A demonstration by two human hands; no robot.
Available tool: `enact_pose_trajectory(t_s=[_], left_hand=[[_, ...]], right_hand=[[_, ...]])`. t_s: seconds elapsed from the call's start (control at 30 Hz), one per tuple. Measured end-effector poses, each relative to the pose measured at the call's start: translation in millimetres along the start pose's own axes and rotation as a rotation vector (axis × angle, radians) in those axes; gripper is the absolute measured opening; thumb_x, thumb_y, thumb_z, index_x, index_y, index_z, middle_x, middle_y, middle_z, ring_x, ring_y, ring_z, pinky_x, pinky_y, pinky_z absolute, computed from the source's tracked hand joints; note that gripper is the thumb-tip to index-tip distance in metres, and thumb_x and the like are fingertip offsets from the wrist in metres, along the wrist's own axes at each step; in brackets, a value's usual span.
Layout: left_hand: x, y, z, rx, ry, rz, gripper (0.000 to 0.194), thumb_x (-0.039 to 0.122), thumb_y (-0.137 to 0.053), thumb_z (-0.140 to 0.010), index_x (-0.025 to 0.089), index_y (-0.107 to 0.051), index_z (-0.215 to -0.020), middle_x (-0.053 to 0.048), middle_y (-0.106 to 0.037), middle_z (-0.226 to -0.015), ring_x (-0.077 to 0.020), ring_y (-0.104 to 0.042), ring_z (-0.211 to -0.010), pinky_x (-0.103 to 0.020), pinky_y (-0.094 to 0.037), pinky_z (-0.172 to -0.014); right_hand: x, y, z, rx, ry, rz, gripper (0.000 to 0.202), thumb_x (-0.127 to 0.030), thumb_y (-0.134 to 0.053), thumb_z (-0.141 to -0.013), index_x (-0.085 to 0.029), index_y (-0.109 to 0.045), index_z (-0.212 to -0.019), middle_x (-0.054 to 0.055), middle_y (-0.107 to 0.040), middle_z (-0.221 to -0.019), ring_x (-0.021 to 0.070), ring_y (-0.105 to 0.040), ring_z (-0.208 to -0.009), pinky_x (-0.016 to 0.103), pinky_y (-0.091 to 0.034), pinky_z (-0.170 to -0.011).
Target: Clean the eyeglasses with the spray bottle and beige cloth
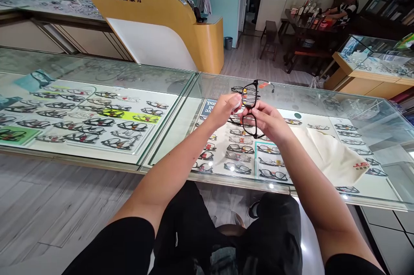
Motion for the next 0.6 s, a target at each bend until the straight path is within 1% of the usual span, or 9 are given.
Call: enact_pose_trajectory(t_s=[0.13, 0.23, 0.33, 0.4, 0.53, 0.6], left_hand=[[4.6, -0.8, 1.9, 0.006, 0.012, -0.02, 0.075, 0.093, -0.055, -0.087, 0.022, -0.053, -0.063, -0.002, -0.052, -0.062, -0.0154, -0.045, -0.059, -0.034, -0.036, -0.061], [6.1, -6.1, 2.8, -0.044, -0.004, -0.057, 0.074, 0.09, -0.055, -0.09, 0.022, -0.051, -0.061, -0.002, -0.05, -0.061, -0.0159, -0.043, -0.06, -0.035, -0.034, -0.062], [0.5, -12.9, 4.5, -0.104, -0.013, -0.116, 0.07, 0.086, -0.056, -0.092, 0.022, -0.051, -0.062, -0.002, -0.05, -0.064, -0.0162, -0.042, -0.063, -0.035, -0.032, -0.064], [-6.2, -17.7, 6.6, -0.137, 0.0, -0.171, 0.067, 0.082, -0.057, -0.093, 0.022, -0.051, -0.065, -0.001, -0.049, -0.065, -0.0163, -0.041, -0.065, -0.034, -0.03, -0.065], [-13.1, -28.1, 11.7, -0.197, 0.013, -0.239, 0.065, 0.08, -0.056, -0.097, 0.022, -0.047, -0.068, 0.001, -0.043, -0.067, -0.0155, -0.036, -0.066, -0.033, -0.025, -0.065], [-11.3, -25.7, 11.3, -0.175, 0.01, -0.23, 0.067, 0.082, -0.056, -0.097, 0.022, -0.049, -0.07, 0.001, -0.044, -0.068, -0.0155, -0.038, -0.067, -0.033, -0.027, -0.066]], right_hand=[[-7.6, 14.8, -0.9, 0.067, 0.043, -0.018, 0.043, -0.055, -0.096, -0.083, -0.025, -0.065, -0.085, 0.003, -0.083, -0.1, 0.0237, -0.081, -0.103, 0.043, -0.068, -0.101], [-15.2, 30.8, -1.7, 0.144, 0.09, -0.056, 0.042, -0.054, -0.096, -0.083, -0.025, -0.065, -0.086, 0.003, -0.083, -0.103, 0.0242, -0.081, -0.111, 0.044, -0.067, -0.106], [-20.1, 41.8, -1.7, 0.205, 0.126, -0.086, 0.043, -0.053, -0.097, -0.082, -0.025, -0.064, -0.086, 0.002, -0.082, -0.102, 0.025, -0.081, -0.114, 0.044, -0.067, -0.106], [-21.4, 41.6, -1.2, 0.205, 0.135, -0.09, 0.041, -0.051, -0.096, -0.084, -0.025, -0.064, -0.086, 0.003, -0.082, -0.103, 0.0256, -0.081, -0.115, 0.044, -0.067, -0.106], [-20.0, 32.0, 0.0, 0.159, 0.115, -0.075, 0.041, -0.053, -0.093, -0.086, -0.025, -0.064, -0.086, 0.006, -0.084, -0.109, 0.027, -0.08, -0.118, 0.046, -0.067, -0.107], [-19.6, 30.5, 0.2, 0.154, 0.11, -0.072, 0.043, -0.055, -0.094, -0.085, -0.025, -0.064, -0.086, 0.006, -0.084, -0.108, 0.0275, -0.08, -0.118, 0.047, -0.068, -0.105]])
Point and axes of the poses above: each hand's wrist, its own z-axis away from the middle knuckle, its own y-axis out of the back of the hand, x = y × z, the point moved 10 cm from there along -z, towards the middle knuckle
